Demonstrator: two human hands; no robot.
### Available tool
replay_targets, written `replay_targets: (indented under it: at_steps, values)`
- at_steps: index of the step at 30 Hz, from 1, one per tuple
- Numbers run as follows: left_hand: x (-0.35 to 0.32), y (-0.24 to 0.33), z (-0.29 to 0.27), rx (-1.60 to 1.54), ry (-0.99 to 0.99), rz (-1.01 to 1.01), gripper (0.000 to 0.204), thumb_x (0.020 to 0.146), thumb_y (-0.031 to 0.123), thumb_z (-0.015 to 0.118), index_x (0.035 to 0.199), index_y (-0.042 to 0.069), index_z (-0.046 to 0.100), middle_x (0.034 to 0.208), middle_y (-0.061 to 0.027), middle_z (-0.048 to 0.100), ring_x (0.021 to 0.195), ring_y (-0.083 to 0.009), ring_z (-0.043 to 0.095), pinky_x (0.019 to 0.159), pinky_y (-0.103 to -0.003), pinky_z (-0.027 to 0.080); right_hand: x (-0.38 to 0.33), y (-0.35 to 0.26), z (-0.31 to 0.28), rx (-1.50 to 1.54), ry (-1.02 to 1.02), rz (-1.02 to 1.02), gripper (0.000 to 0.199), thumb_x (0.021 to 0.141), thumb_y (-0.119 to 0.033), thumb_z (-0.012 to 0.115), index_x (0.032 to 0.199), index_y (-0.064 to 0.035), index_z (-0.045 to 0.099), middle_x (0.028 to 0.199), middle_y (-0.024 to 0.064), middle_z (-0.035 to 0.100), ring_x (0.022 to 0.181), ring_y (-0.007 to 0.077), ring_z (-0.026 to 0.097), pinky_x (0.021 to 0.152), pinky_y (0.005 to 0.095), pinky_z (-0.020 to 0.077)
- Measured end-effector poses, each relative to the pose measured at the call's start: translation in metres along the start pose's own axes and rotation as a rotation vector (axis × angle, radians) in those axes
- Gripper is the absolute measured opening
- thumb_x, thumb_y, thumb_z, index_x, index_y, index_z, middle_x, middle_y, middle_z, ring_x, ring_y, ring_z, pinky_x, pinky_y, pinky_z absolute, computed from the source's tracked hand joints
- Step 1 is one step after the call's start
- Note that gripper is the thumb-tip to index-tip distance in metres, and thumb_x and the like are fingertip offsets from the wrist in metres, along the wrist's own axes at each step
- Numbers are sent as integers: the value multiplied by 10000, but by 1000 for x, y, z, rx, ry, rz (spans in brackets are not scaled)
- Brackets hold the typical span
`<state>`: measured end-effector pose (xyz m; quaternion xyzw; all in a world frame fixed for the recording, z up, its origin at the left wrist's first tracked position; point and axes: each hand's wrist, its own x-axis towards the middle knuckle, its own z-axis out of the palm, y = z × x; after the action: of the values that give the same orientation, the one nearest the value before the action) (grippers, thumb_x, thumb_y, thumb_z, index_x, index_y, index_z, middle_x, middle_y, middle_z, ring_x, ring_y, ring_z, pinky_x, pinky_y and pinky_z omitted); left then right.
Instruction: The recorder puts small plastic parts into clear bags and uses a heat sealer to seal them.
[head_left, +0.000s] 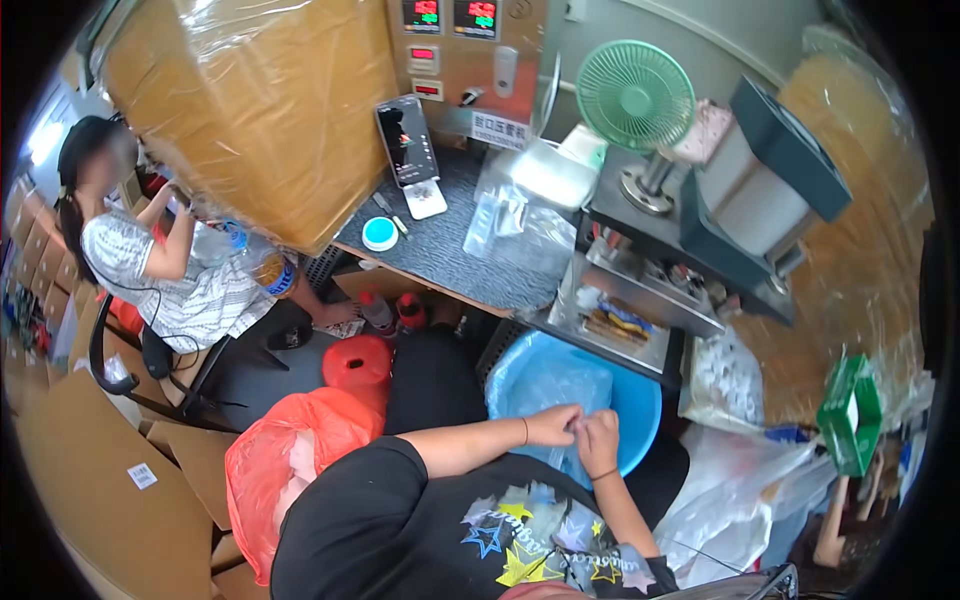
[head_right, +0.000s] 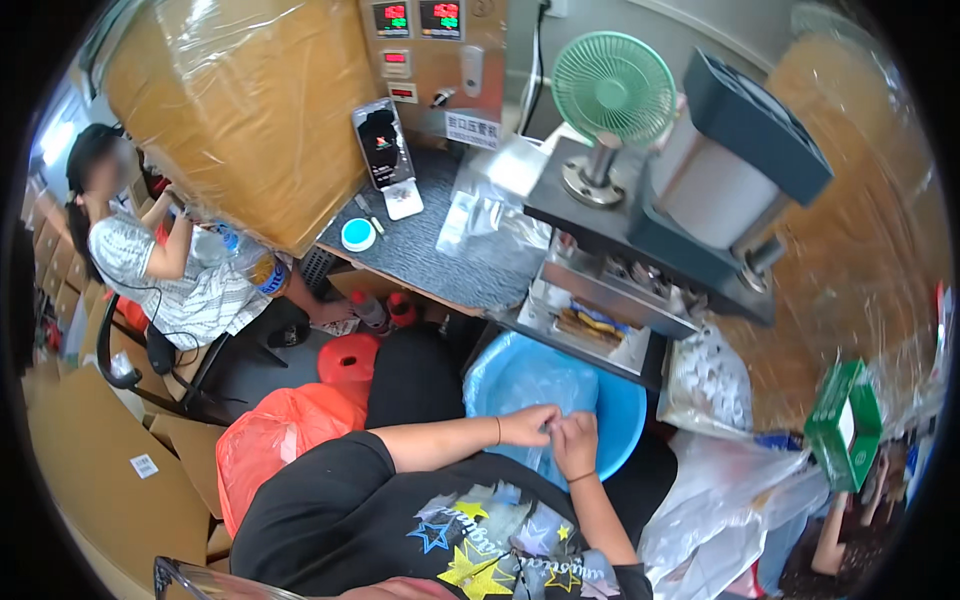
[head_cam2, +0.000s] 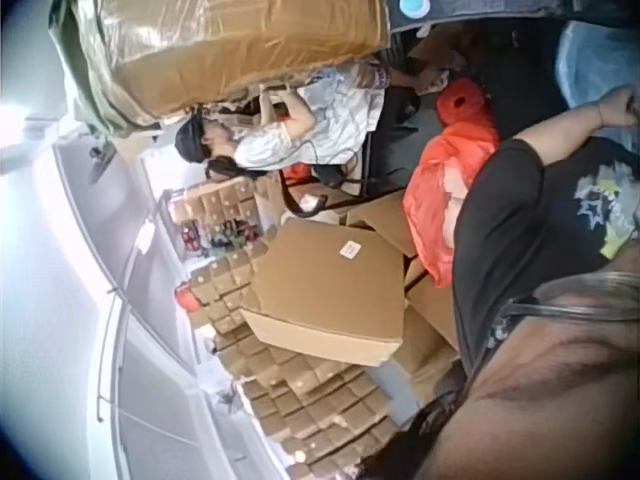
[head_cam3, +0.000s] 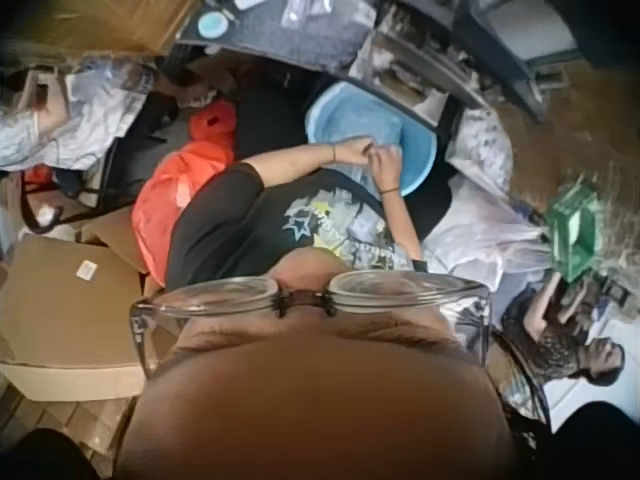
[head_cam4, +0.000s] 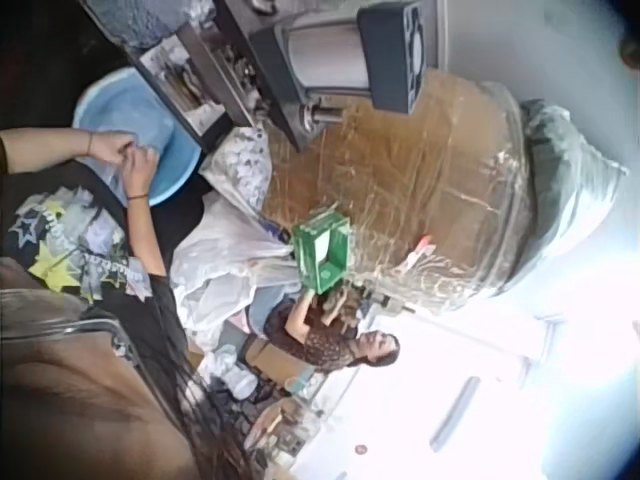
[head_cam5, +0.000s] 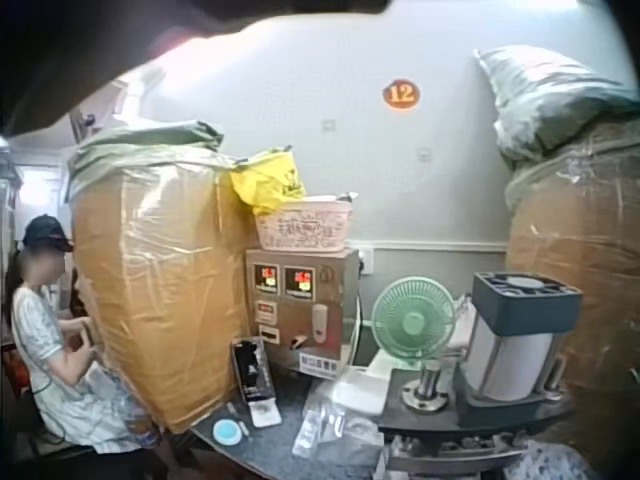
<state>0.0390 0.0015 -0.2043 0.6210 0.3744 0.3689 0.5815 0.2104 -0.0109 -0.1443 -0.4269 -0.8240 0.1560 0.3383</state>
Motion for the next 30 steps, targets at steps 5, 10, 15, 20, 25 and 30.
replay_targets:
  at_steps: [5, 10, 15, 20, 25, 30]
  values:
    - [6, 0, -4, 394, -149, 247, 167, 779, 88, 624, 925, 8, 613, 876, -234, 642, 857, -442, 612, 754, -495, 476, 12, -23, -19, -18, -59, -127, 132, 736, -86, 784, 818, -86, 681, 947, 121, 576, 913, 320, 558, 809, 422, 465]
    - [9, 10, -6, 307, -183, 190, 109, 901, 52, 543, 980, -8, 589, 863, -212, 655, 839, -382, 648, 756, -458, 496, -15, 27, 7, 380, 1, 516, 76, 889, -120, 698, 884, -48, 675, 953, 141, 598, 800, 317, 587, 755, 402, 502]
    - [13, -18, -2, -244, -130, -101, 81, 958, 59, 532, 972, 22, 603, 849, -79, 650, 830, -177, 643, 786, -323, 508, -12, 24, 8, 34, -209, 284, 133, 868, -124, 692, 810, -19, 634, 839, 159, 601, 791, 360, 585, 728, 443, 479]
    - [16, -20, -12, -547, -145, -336, 77, 915, 92, 621, 881, 24, 627, 863, -49, 660, 833, -140, 639, 797, -291, 513, 4, -1, -7, -155, -184, -96, 104, 845, -95, 693, 804, -52, 608, 842, 144, 599, 824, 374, 594, 752, 443, 490]
    - [16, -11, -12, 367, -134, 142, 85, 799, 70, 655, 879, 99, 662, 820, -91, 645, 784, -260, 662, 699, -368, 525, -24, 51, 29, 499, -100, 376, 103, 949, -99, 610, 1037, -47, 616, 951, 100, 646, 926, 252, 628, 839, 356, 495]
    - [10, 12, -3, 777, 132, 343, 110, 793, 141, 666, 891, 120, 622, 851, -83, 607, 800, -331, 645, 690, -449, 523, -16, 55, 30, 751, -386, 680, 182, 1016, -123, 535, 1147, -36, 626, 1011, 7, 634, 898, 111, 585, 819, 264, 485]
